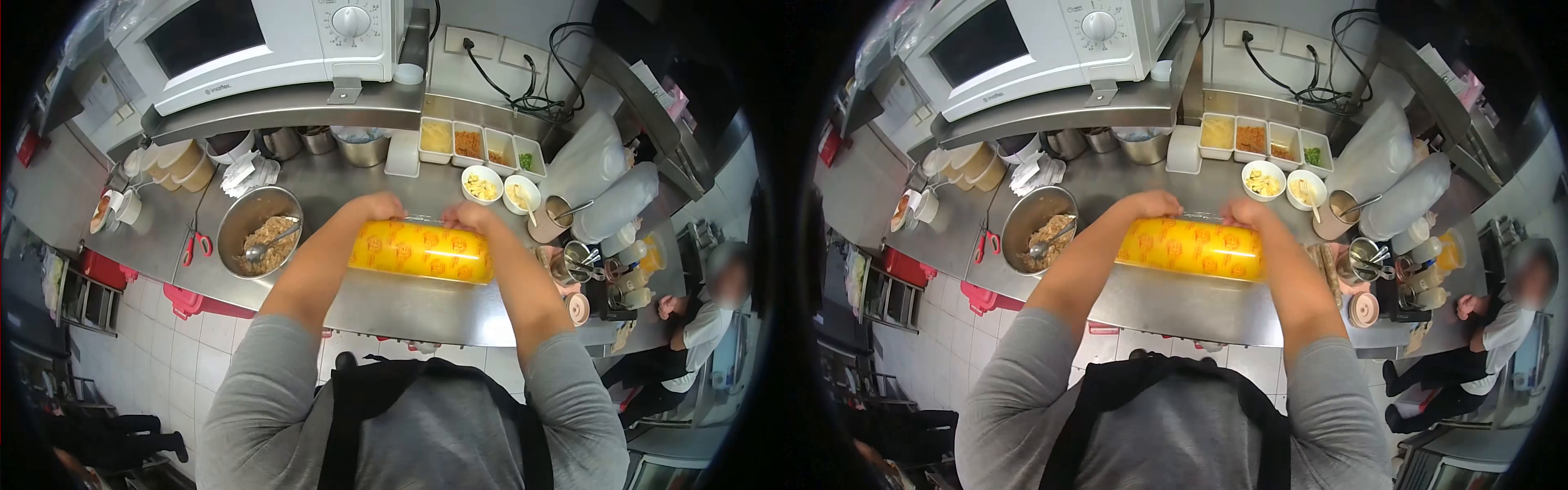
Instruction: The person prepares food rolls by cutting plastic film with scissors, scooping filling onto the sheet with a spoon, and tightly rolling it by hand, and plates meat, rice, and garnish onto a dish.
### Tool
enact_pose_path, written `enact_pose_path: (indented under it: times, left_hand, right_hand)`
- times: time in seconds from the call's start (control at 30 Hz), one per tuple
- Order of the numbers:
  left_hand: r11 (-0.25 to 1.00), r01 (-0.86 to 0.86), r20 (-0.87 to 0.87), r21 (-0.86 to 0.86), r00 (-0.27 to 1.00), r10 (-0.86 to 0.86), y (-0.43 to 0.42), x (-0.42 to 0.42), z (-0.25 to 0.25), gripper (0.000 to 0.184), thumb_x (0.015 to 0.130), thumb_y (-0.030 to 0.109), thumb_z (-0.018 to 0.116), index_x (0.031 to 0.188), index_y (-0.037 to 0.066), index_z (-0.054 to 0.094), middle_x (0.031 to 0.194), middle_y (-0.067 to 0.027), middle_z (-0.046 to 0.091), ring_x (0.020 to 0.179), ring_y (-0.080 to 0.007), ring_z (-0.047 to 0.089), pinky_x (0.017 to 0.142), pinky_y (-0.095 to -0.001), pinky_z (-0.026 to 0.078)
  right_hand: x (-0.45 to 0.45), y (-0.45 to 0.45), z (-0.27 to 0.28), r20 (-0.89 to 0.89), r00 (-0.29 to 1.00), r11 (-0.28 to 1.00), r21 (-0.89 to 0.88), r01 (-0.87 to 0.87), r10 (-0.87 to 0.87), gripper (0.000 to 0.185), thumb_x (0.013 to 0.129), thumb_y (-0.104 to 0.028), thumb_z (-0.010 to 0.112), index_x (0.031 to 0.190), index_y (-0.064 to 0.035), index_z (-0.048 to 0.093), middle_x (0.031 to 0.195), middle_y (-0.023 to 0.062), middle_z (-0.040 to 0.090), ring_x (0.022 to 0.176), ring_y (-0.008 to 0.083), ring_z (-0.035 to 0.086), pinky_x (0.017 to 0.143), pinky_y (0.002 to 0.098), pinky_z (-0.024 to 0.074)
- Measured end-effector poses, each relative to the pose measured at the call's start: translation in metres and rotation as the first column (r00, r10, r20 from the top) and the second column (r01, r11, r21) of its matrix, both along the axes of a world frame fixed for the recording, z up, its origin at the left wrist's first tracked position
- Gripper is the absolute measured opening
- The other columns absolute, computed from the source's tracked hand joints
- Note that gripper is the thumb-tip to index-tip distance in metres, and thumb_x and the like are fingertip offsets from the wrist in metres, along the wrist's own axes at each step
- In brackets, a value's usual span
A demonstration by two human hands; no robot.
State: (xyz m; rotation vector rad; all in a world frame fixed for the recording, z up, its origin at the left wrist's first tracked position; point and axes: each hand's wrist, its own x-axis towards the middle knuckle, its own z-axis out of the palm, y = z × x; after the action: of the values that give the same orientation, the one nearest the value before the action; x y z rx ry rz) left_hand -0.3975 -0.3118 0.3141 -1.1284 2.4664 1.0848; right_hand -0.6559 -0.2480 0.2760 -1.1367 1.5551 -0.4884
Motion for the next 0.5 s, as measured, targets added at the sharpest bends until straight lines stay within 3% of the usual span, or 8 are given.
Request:
enact_pose_path:
  times: [0.1, 0.17, 0.23, 0.27, 0.33, 0.43, 0.47, 0.5]
  left_hand:
    - [0.966, -0.080, 0.096, -0.244, 0.990, 0.107, 0.049, 0.009, 0.027, 0.043, 0.093, 0.044, 0.046, 0.113, 0.012, 0.065, 0.116, -0.0102, 0.064, 0.112, -0.0320, 0.057, 0.096, -0.0402, 0.043]
    - [0.954, -0.136, 0.030, -0.266, 0.988, 0.149, 0.087, 0.022, 0.043, 0.049, 0.094, 0.050, 0.041, 0.117, 0.013, 0.064, 0.119, -0.0106, 0.062, 0.115, -0.0307, 0.054, 0.101, -0.0423, 0.039]
    - [0.926, -0.149, -0.016, -0.347, 0.988, 0.153, 0.128, 0.031, 0.052, 0.044, 0.094, 0.046, 0.044, 0.121, 0.015, 0.061, 0.120, -0.0118, 0.061, 0.116, -0.0288, 0.054, 0.103, -0.0470, 0.035]
    - [0.890, -0.161, -0.100, -0.427, 0.986, 0.131, 0.148, 0.039, 0.048, 0.042, 0.093, 0.043, 0.048, 0.121, 0.015, 0.060, 0.120, -0.0121, 0.061, 0.117, -0.0293, 0.053, 0.103, -0.0483, 0.034]
    - [0.789, -0.210, -0.263, -0.577, 0.963, 0.064, 0.185, 0.055, 0.041, 0.038, 0.090, 0.036, 0.054, 0.122, 0.015, 0.059, 0.122, -0.0127, 0.059, 0.119, -0.0302, 0.051, 0.102, -0.0508, 0.033]
    - [0.417, -0.612, -0.601, -0.672, 0.780, 0.174, 0.232, 0.072, 0.029, 0.038, 0.086, 0.031, 0.060, 0.120, 0.013, 0.060, 0.121, -0.0127, 0.057, 0.122, -0.0344, 0.046, 0.103, -0.0520, 0.031]
    - [0.430, -0.620, -0.569, -0.656, 0.781, 0.258, 0.241, 0.076, 0.017, 0.034, 0.084, 0.025, 0.063, 0.116, 0.014, 0.061, 0.122, -0.0123, 0.055, 0.120, -0.0362, 0.046, 0.099, -0.0485, 0.036]
    - [0.451, -0.590, -0.528, -0.670, 0.805, 0.268, 0.245, 0.077, 0.015, 0.035, 0.083, 0.026, 0.064, 0.116, 0.014, 0.061, 0.122, -0.0118, 0.054, 0.120, -0.0359, 0.046, 0.098, -0.0483, 0.036]
  right_hand:
    - [-0.016, 0.037, 0.025, -0.566, 0.815, 0.906, -0.269, -0.325, 0.124, 0.039, 0.093, -0.034, 0.051, 0.106, -0.0006, 0.066, 0.096, 0.0184, 0.068, 0.088, 0.0300, 0.065, 0.081, 0.0384, 0.0487]
    - [-0.018, 0.081, 0.034, -0.461, 0.882, 0.897, -0.341, -0.280, 0.100, 0.042, 0.093, -0.038, 0.052, 0.109, -0.0018, 0.066, 0.098, 0.0188, 0.068, 0.093, 0.0303, 0.064, 0.086, 0.0379, 0.0477]
    - [0.002, 0.138, 0.067, -0.395, 0.917, 0.911, -0.360, -0.202, 0.047, 0.048, 0.091, -0.041, 0.054, 0.116, -0.0012, 0.063, 0.115, 0.0217, 0.062, 0.109, 0.0358, 0.058, 0.094, 0.0378, 0.0443]
    - [0.005, 0.161, 0.060, -0.386, 0.923, 0.864, -0.463, -0.200, 0.007, 0.048, 0.091, -0.041, 0.054, 0.117, -0.0011, 0.061, 0.118, 0.0216, 0.060, 0.111, 0.0356, 0.056, 0.096, 0.0375, 0.0427]
    - [0.007, 0.197, 0.050, -0.355, 0.932, 0.730, -0.656, -0.193, -0.073, 0.049, 0.090, -0.039, 0.055, 0.121, -0.0010, 0.059, 0.123, 0.0215, 0.057, 0.116, 0.0352, 0.053, 0.100, 0.0368, 0.0395]
    - [0.026, 0.240, 0.042, -0.193, 0.890, 0.585, -0.806, 0.096, -0.413, 0.048, 0.091, -0.037, 0.056, 0.123, -0.0017, 0.057, 0.126, 0.0203, 0.054, 0.118, 0.0350, 0.050, 0.103, 0.0375, 0.0365]
    - [0.023, 0.242, 0.015, -0.153, 0.900, 0.580, -0.805, 0.127, -0.408, 0.047, 0.089, -0.038, 0.059, 0.119, -0.0020, 0.059, 0.117, 0.0193, 0.058, 0.113, 0.0324, 0.053, 0.099, 0.0380, 0.0394]
    - [0.018, 0.241, 0.014, -0.114, 0.935, 0.681, -0.715, 0.158, -0.336, 0.048, 0.088, -0.039, 0.059, 0.118, -0.0018, 0.060, 0.114, 0.0190, 0.059, 0.109, 0.0315, 0.055, 0.096, 0.0374, 0.0414]
